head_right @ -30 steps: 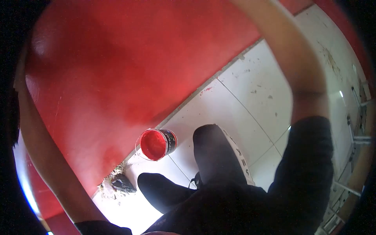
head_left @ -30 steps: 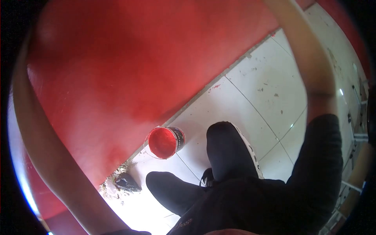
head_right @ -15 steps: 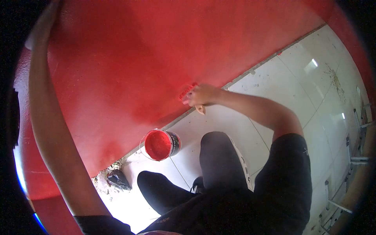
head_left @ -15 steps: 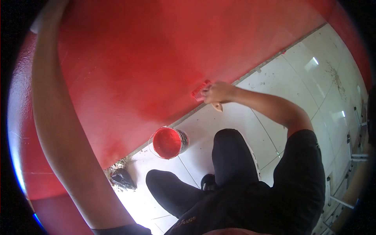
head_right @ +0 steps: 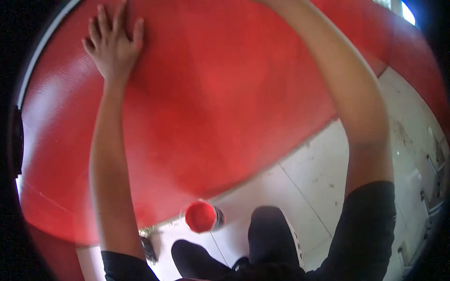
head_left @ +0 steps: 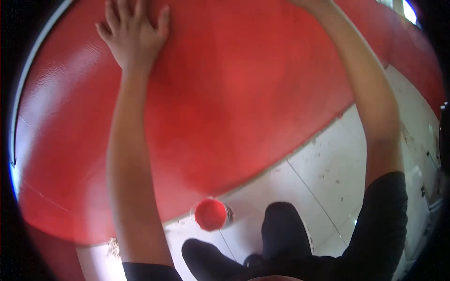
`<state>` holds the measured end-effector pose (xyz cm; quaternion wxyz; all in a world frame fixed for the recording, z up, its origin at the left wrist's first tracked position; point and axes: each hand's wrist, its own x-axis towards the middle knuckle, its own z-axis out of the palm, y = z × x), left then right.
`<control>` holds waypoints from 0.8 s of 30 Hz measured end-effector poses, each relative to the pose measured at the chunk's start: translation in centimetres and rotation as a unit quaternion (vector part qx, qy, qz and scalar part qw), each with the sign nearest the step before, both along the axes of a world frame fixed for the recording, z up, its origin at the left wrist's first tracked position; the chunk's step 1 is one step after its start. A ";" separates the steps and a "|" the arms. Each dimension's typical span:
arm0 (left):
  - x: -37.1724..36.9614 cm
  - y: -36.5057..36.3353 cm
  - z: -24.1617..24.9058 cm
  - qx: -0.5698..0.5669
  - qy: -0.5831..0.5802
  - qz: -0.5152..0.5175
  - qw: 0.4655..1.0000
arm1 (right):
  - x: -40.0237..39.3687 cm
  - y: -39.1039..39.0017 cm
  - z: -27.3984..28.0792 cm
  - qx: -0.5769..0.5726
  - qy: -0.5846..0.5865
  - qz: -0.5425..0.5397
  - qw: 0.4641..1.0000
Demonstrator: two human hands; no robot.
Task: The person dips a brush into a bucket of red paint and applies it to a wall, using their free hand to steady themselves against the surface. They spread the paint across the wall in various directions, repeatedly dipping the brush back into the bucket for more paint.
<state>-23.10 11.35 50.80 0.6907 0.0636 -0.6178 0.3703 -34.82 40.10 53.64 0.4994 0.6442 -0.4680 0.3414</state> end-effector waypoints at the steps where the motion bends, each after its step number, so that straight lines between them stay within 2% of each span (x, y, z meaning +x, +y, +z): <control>1: 0.3 0.1 0.1 -0.013 0.018 -0.001 1.000 | -1.7 0.3 0.6 0.019 -0.036 0.060 0.997; 2: 0.6 0.6 -0.1 0.022 -0.001 0.007 1.000 | -2.3 1.0 0.5 0.011 -0.019 0.059 0.998; 4: 0.9 1.2 -0.6 0.051 -0.005 0.013 0.999 | -3.8 2.0 0.6 0.047 -0.106 0.055 0.992; 8: 0.8 1.3 0.2 0.089 -0.020 0.035 0.995 | -5.5 0.4 1.5 0.029 -0.021 0.041 0.999; 10: 0.8 1.3 0.2 0.103 -0.032 0.043 0.993 | -3.9 -0.1 2.4 0.101 -0.099 -0.029 0.989; 12: 0.6 1.2 0.2 0.107 -0.033 0.042 0.993 | -6.1 -1.8 3.6 0.101 -0.023 0.005 0.995; 13: 0.5 1.1 0.3 0.108 -0.039 0.041 0.993 | -6.3 -2.9 4.0 0.056 -0.002 0.007 0.998; 15: 0.5 1.3 0.4 0.106 -0.042 0.040 0.993 | -7.5 -4.4 2.7 0.030 -0.062 0.047 0.997; 16: 0.6 1.3 0.4 0.112 -0.044 0.039 0.992 | -7.9 -4.7 1.1 0.030 -0.058 0.046 0.997; 18: 0.7 1.3 0.3 0.119 -0.044 0.035 0.991 | -7.4 -4.1 -1.2 0.040 0.032 -0.019 0.999; 21: 0.7 1.0 0.2 0.121 -0.045 0.040 0.991 | -6.1 -2.2 -0.7 0.042 0.033 0.007 0.999; 24: 0.8 1.0 0.0 0.124 -0.045 0.039 0.990 | -6.2 -2.5 2.1 0.010 0.050 0.016 0.999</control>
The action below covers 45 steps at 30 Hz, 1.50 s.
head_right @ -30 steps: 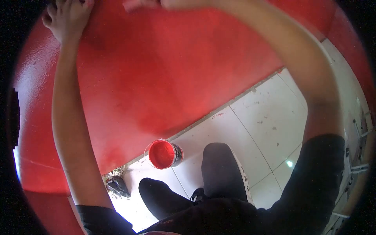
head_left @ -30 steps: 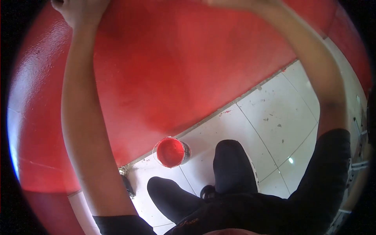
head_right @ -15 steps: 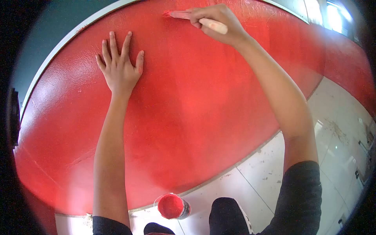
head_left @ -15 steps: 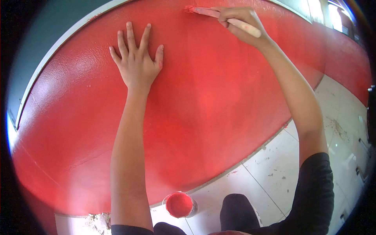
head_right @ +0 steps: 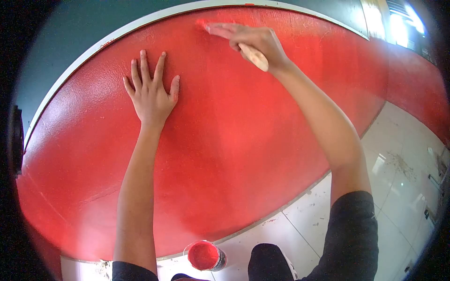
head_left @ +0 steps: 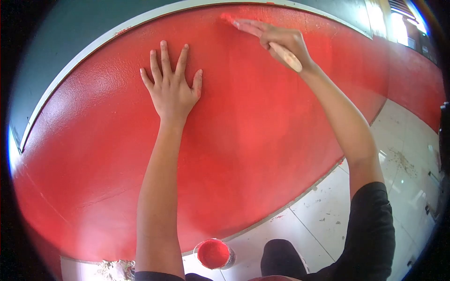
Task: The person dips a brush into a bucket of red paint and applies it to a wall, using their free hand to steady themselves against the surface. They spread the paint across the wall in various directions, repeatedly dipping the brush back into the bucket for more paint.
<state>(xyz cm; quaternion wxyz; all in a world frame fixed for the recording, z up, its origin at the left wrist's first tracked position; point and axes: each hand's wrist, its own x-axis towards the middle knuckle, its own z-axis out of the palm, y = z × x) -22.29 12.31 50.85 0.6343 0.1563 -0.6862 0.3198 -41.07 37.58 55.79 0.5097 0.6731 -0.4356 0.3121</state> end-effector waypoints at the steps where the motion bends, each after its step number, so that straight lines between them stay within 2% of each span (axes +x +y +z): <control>1: 0.0 0.1 0.1 0.002 -0.003 0.002 1.000 | 0.2 -0.1 0.6 -0.019 0.006 -0.004 1.000; 4: 0.1 0.4 0.3 0.003 -0.007 0.004 1.000 | -0.5 0.0 2.0 -0.068 0.045 -0.070 0.994; 8: 0.1 0.3 0.2 0.000 -0.006 0.002 1.000 | -2.1 -0.3 2.4 -0.050 0.006 -0.061 0.997; 11: -0.1 0.2 0.2 -0.004 -0.005 0.004 1.000 | -3.3 -0.9 2.5 -0.073 0.038 -0.042 0.996; 12: -0.2 0.2 0.2 -0.004 -0.007 0.005 1.000 | -3.4 -1.0 1.8 -0.020 -0.070 0.015 0.997; 14: -0.1 0.2 0.3 -0.001 -0.008 0.006 1.000 | -3.6 -0.5 -1.5 0.038 -0.192 0.064 0.979; 15: 0.0 0.3 0.4 0.000 -0.010 0.004 1.000 | -4.1 -0.2 -5.1 0.046 -0.206 0.055 0.976; 16: 0.1 0.3 0.4 0.003 -0.009 0.007 1.000 | -4.7 0.7 -9.0 0.082 -0.205 -0.047 0.974; 17: 0.1 0.5 0.3 0.005 -0.008 0.009 1.000 | -3.8 1.7 -12.5 0.050 0.018 -0.178 0.983; 18: 0.1 0.6 0.2 0.007 -0.007 0.004 1.000 | -1.8 2.7 -15.9 0.083 0.038 -0.158 0.983; 20: 0.2 0.6 0.3 0.002 -0.005 0.005 1.000 | 0.8 4.4 -18.4 0.114 0.058 -0.142 0.982; 22: 0.3 0.8 0.2 -0.001 -0.001 -0.005 1.000 | 2.5 6.2 -18.1 0.323 -0.092 -0.079 0.939; 24: 0.2 0.9 0.3 0.001 0.003 -0.017 1.000 | -1.4 6.2 -14.1 0.373 -0.223 0.069 0.898; 26: 0.1 0.7 0.3 0.002 -0.005 0.003 1.000 | -4.3 5.7 -7.6 0.345 -0.378 0.197 0.836; 28: 0.0 0.9 0.3 0.011 -0.007 0.018 1.000 | -4.2 6.4 -0.3 0.232 -0.248 -0.028 0.940; 29: -0.1 0.9 0.4 0.007 -0.005 0.023 1.000 | -5.1 6.8 2.5 0.213 -0.245 0.004 0.946; 31: -0.3 0.5 0.3 0.003 -0.008 0.036 0.999 | -5.8 7.1 6.2 0.023 -0.139 -0.155 0.978; 32: -0.4 0.6 0.3 0.000 -0.012 0.038 0.999 | -5.9 7.5 6.8 0.022 -0.144 -0.153 0.977; 33: -0.3 0.6 0.2 -0.006 -0.006 0.027 1.000 | -6.1 7.8 7.1 0.037 -0.158 0.054 0.985; 35: -0.4 0.6 0.4 -0.013 0.003 0.017 1.000 | -6.8 8.3 7.1 0.047 -0.141 0.217 0.965; 36: -0.5 0.6 0.4 -0.015 0.004 0.024 1.000 | -7.6 8.4 6.4 0.046 -0.141 0.218 0.964; 37: -0.5 0.6 0.3 -0.017 0.003 0.032 0.999 | -8.2 8.0 4.9 0.030 -0.167 0.104 0.980; 39: -0.5 0.4 0.3 -0.017 0.000 0.033 0.999 | -8.7 6.5 0.5 0.045 -0.166 0.034 0.985; 40: -0.6 0.4 0.3 -0.018 -0.002 0.031 0.999 | -7.9 5.3 -2.8 0.074 -0.142 0.080 0.984; 43: -0.6 0.6 0.3 -0.011 -0.005 0.044 0.999 | -5.5 4.9 -13.4 0.144 -0.339 0.247 0.896; 45: -0.6 0.6 0.2 -0.013 -0.003 0.044 0.999 | -3.8 7.0 -17.1 0.178 -0.414 0.310 0.837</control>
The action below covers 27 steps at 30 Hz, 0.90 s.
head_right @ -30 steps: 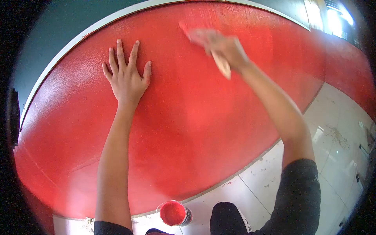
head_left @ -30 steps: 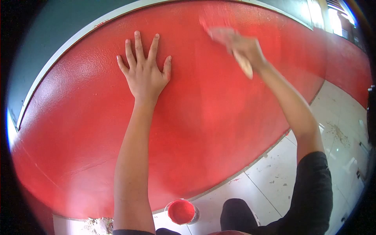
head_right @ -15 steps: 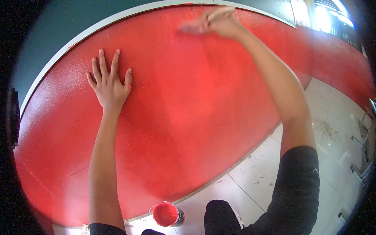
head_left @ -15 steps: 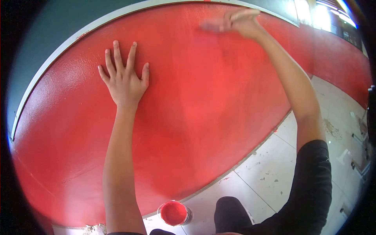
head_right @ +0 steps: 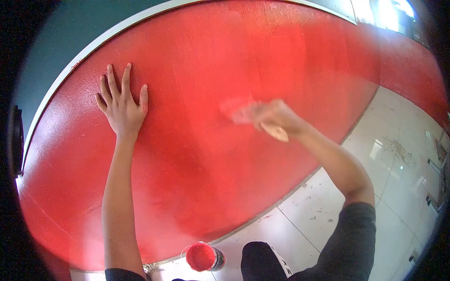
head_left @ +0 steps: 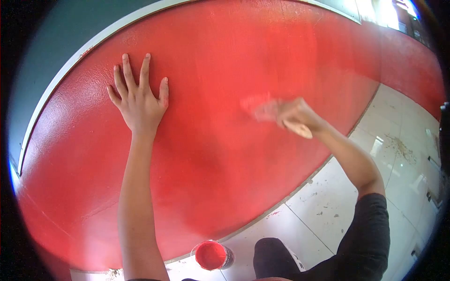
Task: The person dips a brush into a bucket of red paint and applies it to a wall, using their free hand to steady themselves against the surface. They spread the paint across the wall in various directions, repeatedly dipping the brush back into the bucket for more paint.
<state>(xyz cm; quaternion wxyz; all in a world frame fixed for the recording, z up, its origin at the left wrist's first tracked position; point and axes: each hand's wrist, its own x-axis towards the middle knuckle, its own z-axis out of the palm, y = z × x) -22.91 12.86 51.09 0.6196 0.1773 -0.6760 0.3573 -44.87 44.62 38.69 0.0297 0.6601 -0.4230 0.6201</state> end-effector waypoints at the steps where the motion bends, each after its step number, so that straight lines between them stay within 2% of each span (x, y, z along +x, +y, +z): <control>1: -0.1 0.0 0.1 -0.002 0.003 0.000 1.000 | 0.6 1.7 -0.3 0.092 0.138 -0.085 0.982; 3: 0.0 0.2 0.2 -0.007 0.006 -0.004 1.000 | 1.0 2.6 0.6 0.180 0.268 -0.167 0.931; 4: 0.0 0.2 0.1 -0.009 0.007 -0.009 1.000 | 0.3 2.0 2.3 0.091 0.191 -0.068 0.975; 5: 0.0 0.2 0.1 -0.009 0.008 -0.010 1.000 | -0.7 1.7 4.8 0.015 0.200 -0.062 0.978; 6: 0.0 0.0 0.1 -0.006 0.005 -0.003 1.000 | -1.8 1.5 7.2 -0.062 0.210 -0.061 0.974; 8: 0.0 0.0 0.1 -0.004 0.001 0.005 1.000 | -3.1 0.9 12.5 -0.167 0.310 -0.157 0.923; 10: 0.1 0.0 0.1 -0.011 0.000 -0.015 1.000 | -3.2 0.8 15.9 -0.213 0.316 -0.160 0.911; 12: 0.1 0.0 0.1 -0.008 0.000 -0.014 1.000 | -3.3 1.1 18.2 -0.135 0.346 -0.362 0.855; 15: 0.1 0.1 0.1 0.002 -0.001 -0.009 1.000 | -4.2 0.2 20.0 -0.170 0.353 -0.376 0.840; 16: 0.2 0.1 0.1 0.008 -0.004 -0.006 1.000 | -5.1 -0.2 20.3 -0.165 0.342 -0.467 0.799; 17: 0.3 0.1 0.1 0.011 -0.003 -0.004 1.000 | -6.0 -0.4 20.6 -0.165 0.344 -0.464 0.799; 19: 0.3 0.2 0.1 0.015 -0.008 -0.001 1.000 | -6.1 -0.8 20.5 -0.121 0.358 -0.380 0.844; 21: 0.3 0.1 0.1 0.015 -0.006 -0.001 1.000 | -4.9 -1.9 16.4 -0.128 0.354 -0.307 0.874; 24: 0.3 0.2 0.1 0.009 -0.002 -0.016 1.000 | 0.0 -3.4 3.2 -0.077 0.433 -0.312 0.842; 25: 0.3 0.3 0.2 0.000 0.005 -0.030 1.000 | 2.0 -3.0 -1.8 -0.030 0.486 -0.346 0.802; 26: 0.4 0.2 0.2 0.004 0.007 -0.030 1.000 | 3.4 -2.5 -7.9 0.115 0.596 -0.423 0.673; 27: 0.4 0.1 0.1 0.004 0.009 -0.033 0.999 | 4.4 -1.8 -8.6 0.157 0.638 -0.366 0.659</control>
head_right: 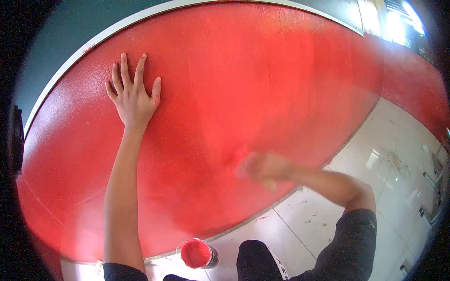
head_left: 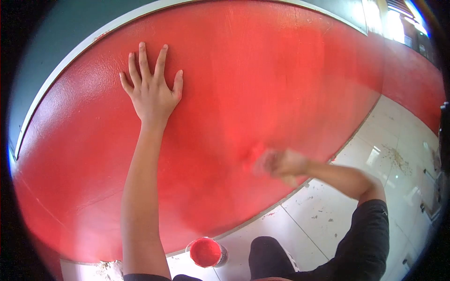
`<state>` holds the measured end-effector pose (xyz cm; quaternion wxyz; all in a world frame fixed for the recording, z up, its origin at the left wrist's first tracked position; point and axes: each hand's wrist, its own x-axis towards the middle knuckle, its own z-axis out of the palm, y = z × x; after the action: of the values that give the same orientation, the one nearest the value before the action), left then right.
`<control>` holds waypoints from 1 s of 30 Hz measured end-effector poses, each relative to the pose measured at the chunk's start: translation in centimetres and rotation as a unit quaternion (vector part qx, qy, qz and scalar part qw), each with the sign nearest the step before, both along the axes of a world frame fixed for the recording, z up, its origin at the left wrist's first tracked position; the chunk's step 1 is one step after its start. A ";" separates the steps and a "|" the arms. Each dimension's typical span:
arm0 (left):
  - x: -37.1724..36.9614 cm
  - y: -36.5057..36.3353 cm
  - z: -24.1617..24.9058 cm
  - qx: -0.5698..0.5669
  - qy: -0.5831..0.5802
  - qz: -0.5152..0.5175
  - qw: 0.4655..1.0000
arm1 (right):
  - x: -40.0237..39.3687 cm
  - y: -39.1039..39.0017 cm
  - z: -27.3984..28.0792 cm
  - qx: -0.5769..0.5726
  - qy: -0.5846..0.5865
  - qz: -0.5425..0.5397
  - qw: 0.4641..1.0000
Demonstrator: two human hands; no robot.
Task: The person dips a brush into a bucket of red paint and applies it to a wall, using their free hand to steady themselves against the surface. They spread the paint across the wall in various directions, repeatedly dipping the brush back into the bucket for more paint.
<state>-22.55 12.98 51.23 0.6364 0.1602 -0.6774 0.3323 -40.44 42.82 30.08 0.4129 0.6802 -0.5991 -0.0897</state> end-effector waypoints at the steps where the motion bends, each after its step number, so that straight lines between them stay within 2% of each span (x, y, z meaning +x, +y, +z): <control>1: 0.0 0.0 0.0 -0.003 -0.001 -0.003 1.000 | 0.9 0.7 -0.7 0.083 0.005 0.012 0.996; 3: -0.1 0.0 -0.1 -0.007 0.000 -0.004 1.000 | 1.4 0.3 0.7 0.056 -0.159 0.078 0.983; 4: -0.1 0.0 0.0 -0.009 0.004 -0.005 1.000 | 1.5 -0.3 4.3 -0.030 -0.331 0.172 0.927; 5: 0.0 0.0 -0.1 -0.007 0.002 -0.004 1.000 | 0.8 -0.5 8.4 -0.063 -0.425 0.247 0.869; 6: 0.0 0.0 0.0 -0.007 0.001 -0.009 1.000 | -0.1 -0.6 13.4 -0.086 -0.464 0.298 0.830; 8: 0.0 -0.1 -0.1 -0.005 0.000 -0.013 1.000 | -1.6 -0.1 22.1 -0.133 -0.445 0.336 0.820; 9: 0.0 -0.2 -0.1 -0.009 0.000 -0.017 1.000 | -2.4 0.1 25.6 -0.155 -0.413 0.324 0.837; 11: 0.0 -0.2 0.1 -0.016 0.004 -0.021 1.000 | -4.6 -0.2 29.2 -0.178 -0.304 0.276 0.895; 13: 0.2 0.1 0.1 0.017 -0.020 0.012 1.000 | -5.9 -1.0 29.8 -0.250 -0.191 0.197 0.928; 14: 0.2 0.2 0.2 0.015 -0.019 0.013 1.000 | -6.3 -2.0 27.9 -0.221 -0.275 0.289 0.890; 16: 0.2 0.2 0.2 0.020 -0.020 0.021 0.999 | -6.4 -2.7 20.4 -0.214 -0.058 0.193 0.956; 17: 0.1 0.2 0.1 0.020 -0.020 0.021 0.999 | -6.4 -3.1 16.7 -0.213 0.054 0.159 0.962; 20: 0.1 0.0 0.1 0.013 -0.014 0.014 1.000 | -4.6 -0.4 2.8 -0.042 0.074 0.096 0.992; 21: 0.0 0.0 0.1 0.003 -0.005 -0.001 1.000 | -5.5 0.2 -1.7 0.024 -0.006 0.146 0.989; 23: 0.0 0.0 0.0 -0.006 0.004 -0.015 1.000 | -4.1 0.5 -2.5 0.091 -0.087 0.195 0.973; 24: -0.1 0.0 0.0 -0.007 0.005 -0.016 1.000 | 0.1 0.3 1.5 0.179 -0.079 0.032 0.980; 25: 0.0 0.0 0.1 -0.009 0.006 -0.016 1.000 | 2.3 0.0 4.4 0.260 -0.068 -0.132 0.954; 26: 0.0 0.0 0.1 -0.009 0.006 -0.013 1.000 | 1.4 -0.5 6.4 0.121 -0.101 0.011 0.987; 27: 0.0 0.0 0.0 -0.005 0.005 -0.015 1.000 | 0.0 -1.2 9.1 -0.021 -0.128 0.153 0.980; 28: 0.0 0.0 0.1 -0.002 0.006 -0.017 1.000 | 0.6 -1.8 12.8 -0.051 -0.205 0.202 0.956; 30: 0.1 0.1 0.0 0.002 0.004 -0.016 1.000 | 1.7 -3.1 20.4 -0.104 -0.343 0.321 0.877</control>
<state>-22.46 13.09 51.27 0.6441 0.1517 -0.6781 0.3198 -38.71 39.76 50.44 0.2560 0.7765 -0.4580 0.3489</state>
